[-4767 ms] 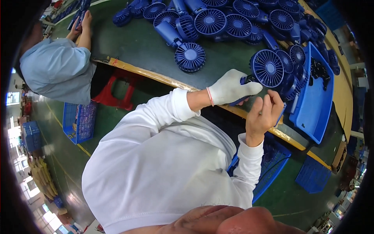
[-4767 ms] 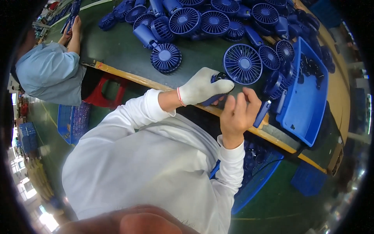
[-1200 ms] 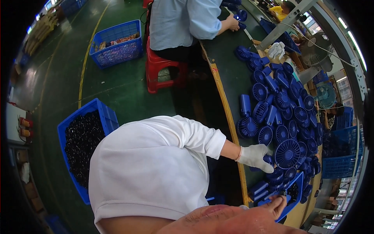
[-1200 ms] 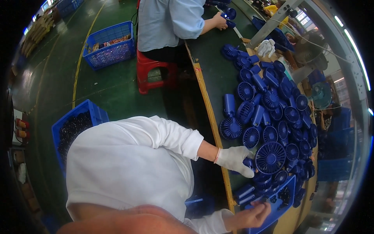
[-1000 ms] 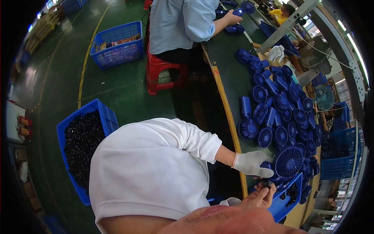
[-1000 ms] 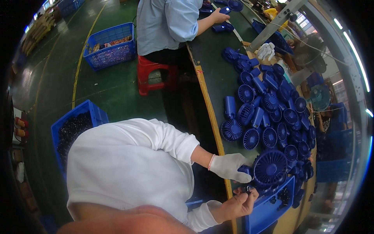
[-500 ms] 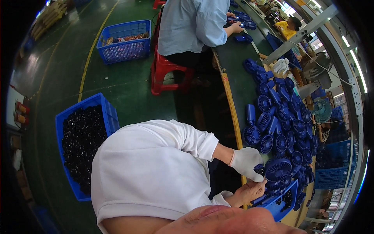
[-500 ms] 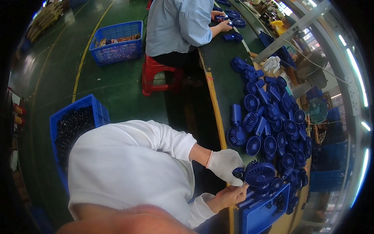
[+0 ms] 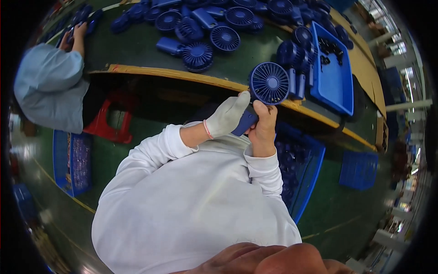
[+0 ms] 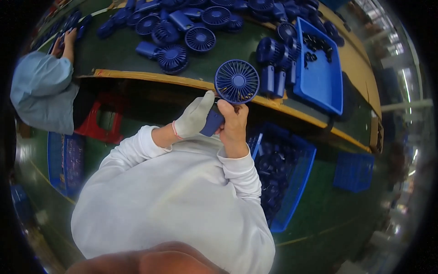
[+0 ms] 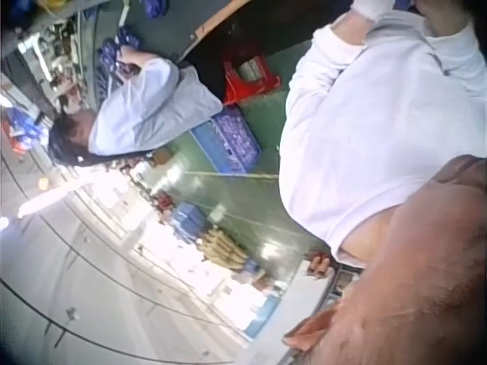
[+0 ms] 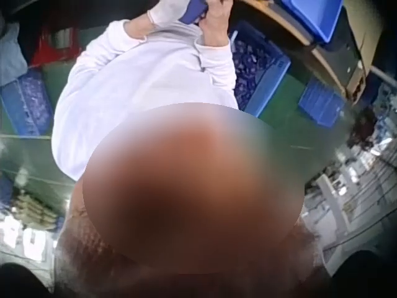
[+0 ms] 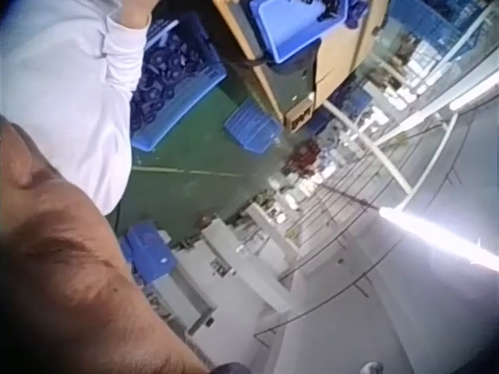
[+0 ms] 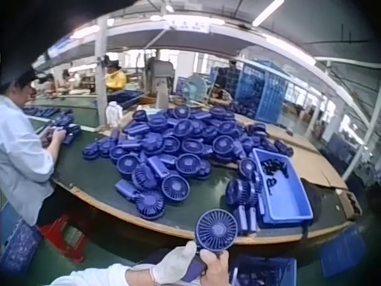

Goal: The person picks up a blue fan and a black clip, attaches the clip to the fan by hand, and places the assembled unit into a blue crate. This process is repeated with several more fans and clips.

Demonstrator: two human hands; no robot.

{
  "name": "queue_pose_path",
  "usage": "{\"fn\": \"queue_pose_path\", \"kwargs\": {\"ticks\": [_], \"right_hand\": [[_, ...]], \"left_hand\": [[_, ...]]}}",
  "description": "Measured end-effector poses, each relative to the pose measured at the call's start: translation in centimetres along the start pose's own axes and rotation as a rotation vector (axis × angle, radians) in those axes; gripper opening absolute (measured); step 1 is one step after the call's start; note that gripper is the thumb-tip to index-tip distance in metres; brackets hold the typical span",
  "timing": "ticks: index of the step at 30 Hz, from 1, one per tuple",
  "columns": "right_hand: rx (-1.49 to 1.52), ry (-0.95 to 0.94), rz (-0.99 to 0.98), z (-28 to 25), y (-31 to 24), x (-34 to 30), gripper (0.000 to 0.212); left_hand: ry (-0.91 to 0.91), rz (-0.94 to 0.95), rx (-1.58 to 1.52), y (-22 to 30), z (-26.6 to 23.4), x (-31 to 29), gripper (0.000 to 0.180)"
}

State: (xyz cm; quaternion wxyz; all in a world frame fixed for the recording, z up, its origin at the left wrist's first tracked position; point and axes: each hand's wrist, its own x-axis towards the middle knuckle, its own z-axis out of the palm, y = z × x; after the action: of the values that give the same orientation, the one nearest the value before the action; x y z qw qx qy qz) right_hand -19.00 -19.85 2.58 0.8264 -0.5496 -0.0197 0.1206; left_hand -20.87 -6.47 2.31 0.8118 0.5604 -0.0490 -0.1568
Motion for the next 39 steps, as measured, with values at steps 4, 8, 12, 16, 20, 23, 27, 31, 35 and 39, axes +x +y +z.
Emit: {"fn": "queue_pose_path", "kwargs": {"ticks": [4,8,12,16,20,23,27,31,35,39], "right_hand": [[-0.417,0.126,-0.458,0.5,-1.4,-1.0,0.037],[-0.594,0.125,-0.466,-1.9,-3.3,1.0,0.033],[-0.874,0.284,-0.482,-3.0,-6.7,5.3,0.033],[-1.722,0.451,-0.701,-6.3,-5.3,10.4,0.044],[-1.808,0.536,-0.643,-6.4,-2.4,11.0,0.042],[-1.893,0.531,-0.528,-5.3,-2.9,10.5,0.044],[-1.799,0.466,-0.345,-4.2,-3.2,10.1,0.037],[-1.733,0.490,-0.485,-4.6,-2.9,8.9,0.032],[-1.611,0.397,-0.653,-5.6,-2.3,3.9,0.030],[-1.506,0.451,-0.754,-8.8,-0.6,-2.7,0.033]], "left_hand": [[0.077,0.309,0.301,-1.7,0.7,1.4,0.037],[0.206,0.871,0.922,-4.1,-0.6,3.6,0.029],[0.332,0.810,0.789,1.7,-4.0,1.1,0.031],[0.647,1.008,1.244,4.6,-12.2,-0.1,0.033],[0.640,0.607,1.712,4.0,-17.9,-0.1,0.049],[0.517,0.519,1.850,4.2,-18.4,0.5,0.052],[0.348,0.662,1.928,4.6,-18.7,-0.3,0.052],[0.283,0.700,1.864,4.0,-17.4,0.7,0.055],[0.208,0.747,1.885,5.1,-16.0,2.0,0.060],[0.106,0.529,1.920,6.3,-15.2,3.0,0.063]]}}
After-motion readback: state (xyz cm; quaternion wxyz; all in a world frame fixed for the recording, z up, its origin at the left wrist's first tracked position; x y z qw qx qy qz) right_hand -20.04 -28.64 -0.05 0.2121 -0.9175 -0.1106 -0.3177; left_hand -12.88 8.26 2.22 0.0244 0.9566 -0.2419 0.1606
